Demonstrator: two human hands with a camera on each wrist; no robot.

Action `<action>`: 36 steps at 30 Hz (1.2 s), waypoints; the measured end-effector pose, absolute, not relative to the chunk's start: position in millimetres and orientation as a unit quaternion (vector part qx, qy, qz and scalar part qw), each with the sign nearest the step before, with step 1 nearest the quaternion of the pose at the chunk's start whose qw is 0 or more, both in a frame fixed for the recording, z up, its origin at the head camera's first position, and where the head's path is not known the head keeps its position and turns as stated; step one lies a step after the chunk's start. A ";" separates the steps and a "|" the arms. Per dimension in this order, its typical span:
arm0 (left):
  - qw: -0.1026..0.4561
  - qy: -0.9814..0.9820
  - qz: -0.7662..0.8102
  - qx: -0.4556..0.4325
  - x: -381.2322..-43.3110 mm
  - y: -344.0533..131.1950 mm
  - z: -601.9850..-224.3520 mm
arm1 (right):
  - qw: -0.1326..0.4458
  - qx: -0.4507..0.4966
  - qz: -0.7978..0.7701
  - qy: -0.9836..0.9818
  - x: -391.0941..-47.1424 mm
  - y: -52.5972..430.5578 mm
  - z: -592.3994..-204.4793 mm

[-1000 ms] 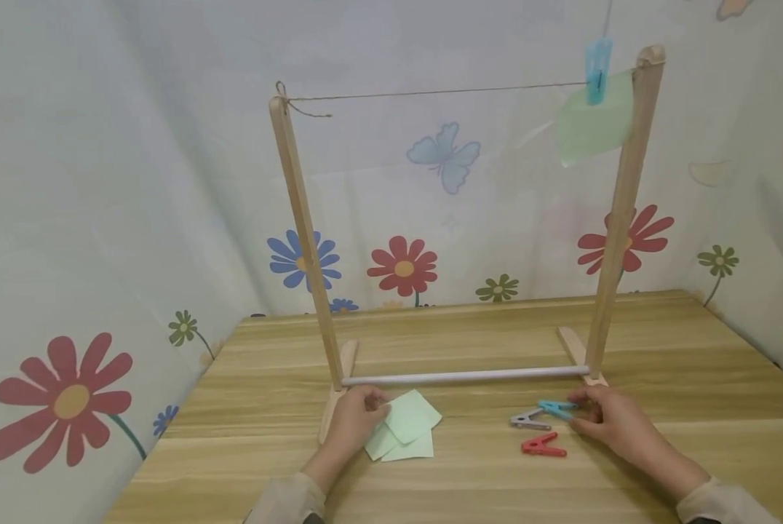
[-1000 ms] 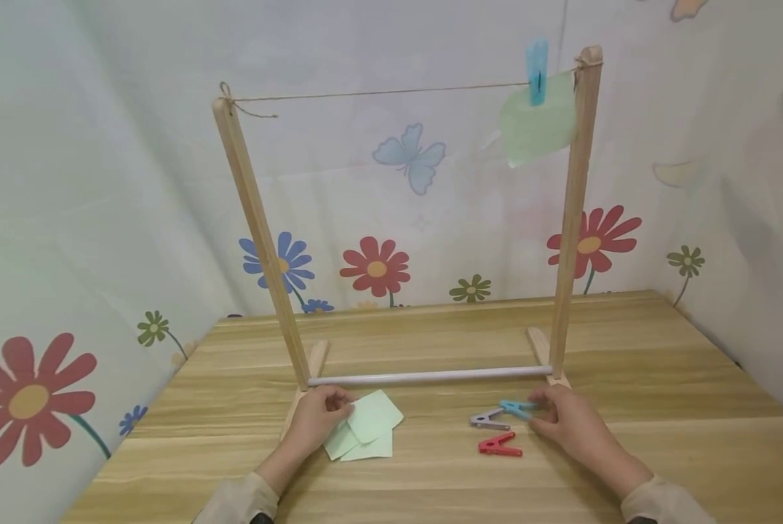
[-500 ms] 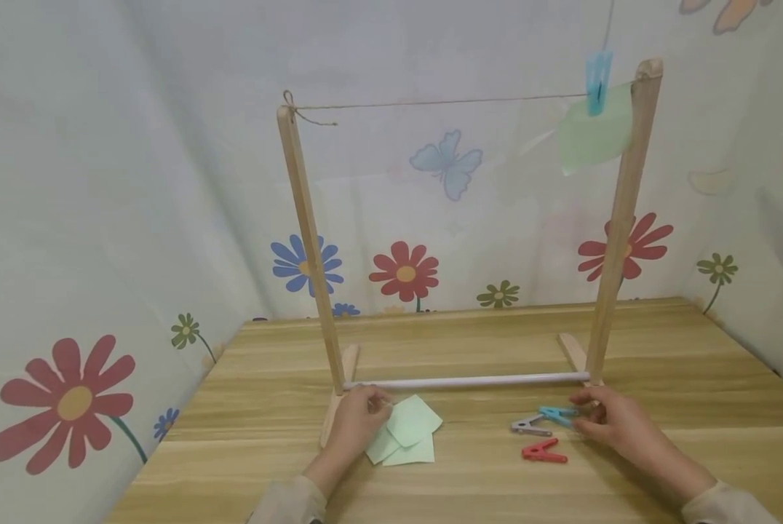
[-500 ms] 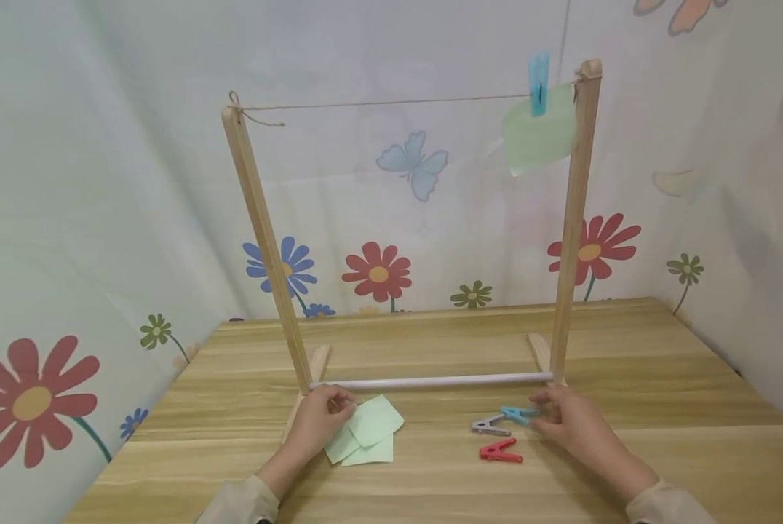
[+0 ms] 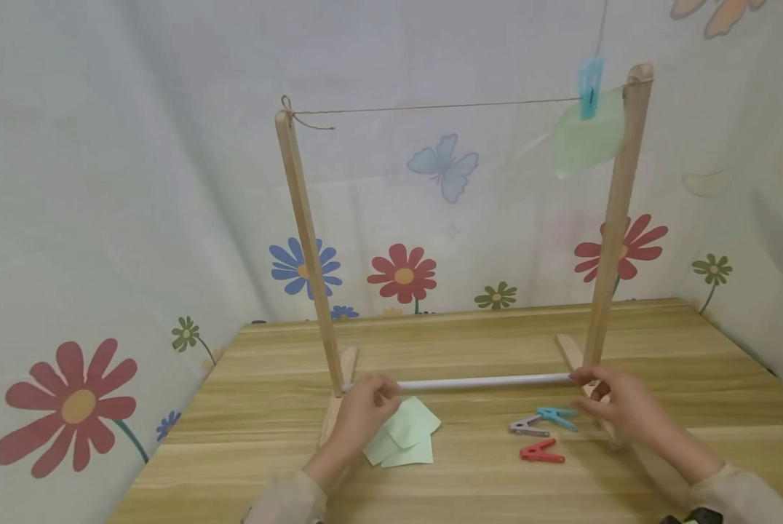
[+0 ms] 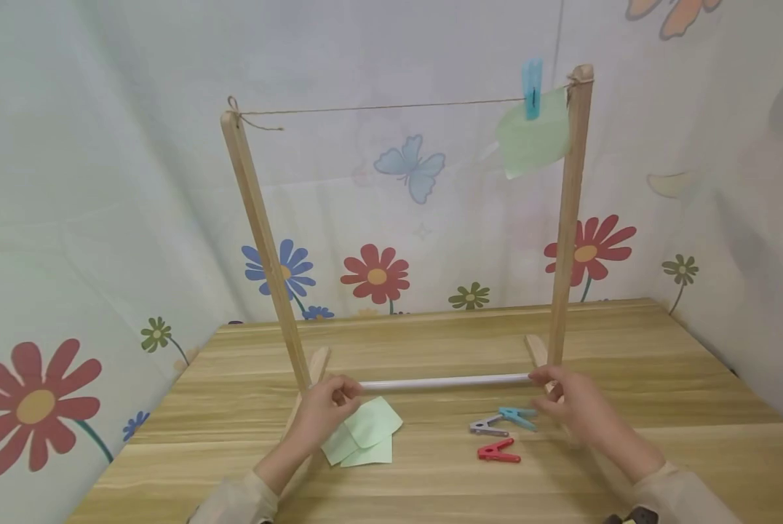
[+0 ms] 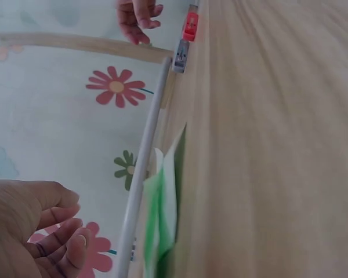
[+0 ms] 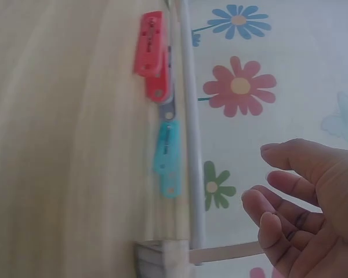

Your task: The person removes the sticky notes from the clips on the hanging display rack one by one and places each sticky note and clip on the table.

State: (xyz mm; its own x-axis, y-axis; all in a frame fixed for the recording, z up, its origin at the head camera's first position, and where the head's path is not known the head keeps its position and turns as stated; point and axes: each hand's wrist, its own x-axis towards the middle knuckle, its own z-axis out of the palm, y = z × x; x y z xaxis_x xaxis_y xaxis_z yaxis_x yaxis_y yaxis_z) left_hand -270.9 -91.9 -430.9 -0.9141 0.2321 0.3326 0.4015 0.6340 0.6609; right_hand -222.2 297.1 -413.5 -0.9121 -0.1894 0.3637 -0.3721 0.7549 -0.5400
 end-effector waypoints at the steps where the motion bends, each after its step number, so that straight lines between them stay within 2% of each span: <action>1: 0.110 -0.896 -0.389 -0.183 -270.6 -90.9 -428.0 | 0.146 0.151 0.314 -0.926 -222.3 297.0 -410.3; 9: 0.117 -0.896 -0.376 -0.206 -270.0 -82.5 -399.8 | 0.140 0.151 0.302 -0.931 -221.8 294.6 -384.1; 19: 0.117 -0.887 -0.385 -0.226 -268.9 -76.8 -360.1 | 0.168 0.177 0.296 -0.924 -225.5 292.5 -344.0; 24: 0.112 -0.885 -0.395 -0.221 -268.9 -74.5 -341.8 | 0.196 0.188 0.268 -0.924 -227.6 290.1 -324.1; 31: 0.065 -0.864 -0.442 -0.231 -272.0 -65.8 -312.8 | 0.202 0.193 0.245 -0.928 -226.7 289.3 -294.3; 36: 0.075 -0.857 -0.443 -0.252 -280.8 -54.4 -293.4 | 0.203 0.192 0.243 -0.929 -225.3 291.4 -271.9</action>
State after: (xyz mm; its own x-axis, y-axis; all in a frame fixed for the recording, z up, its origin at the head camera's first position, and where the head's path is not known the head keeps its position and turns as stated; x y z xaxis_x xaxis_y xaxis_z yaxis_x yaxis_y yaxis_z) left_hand -280.8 -54.4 -293.4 -0.8614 0.3663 0.3518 0.4989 0.4804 0.7214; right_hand -225.3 291.4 -271.9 -0.8441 -0.2573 0.4704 -0.4549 0.8081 -0.3743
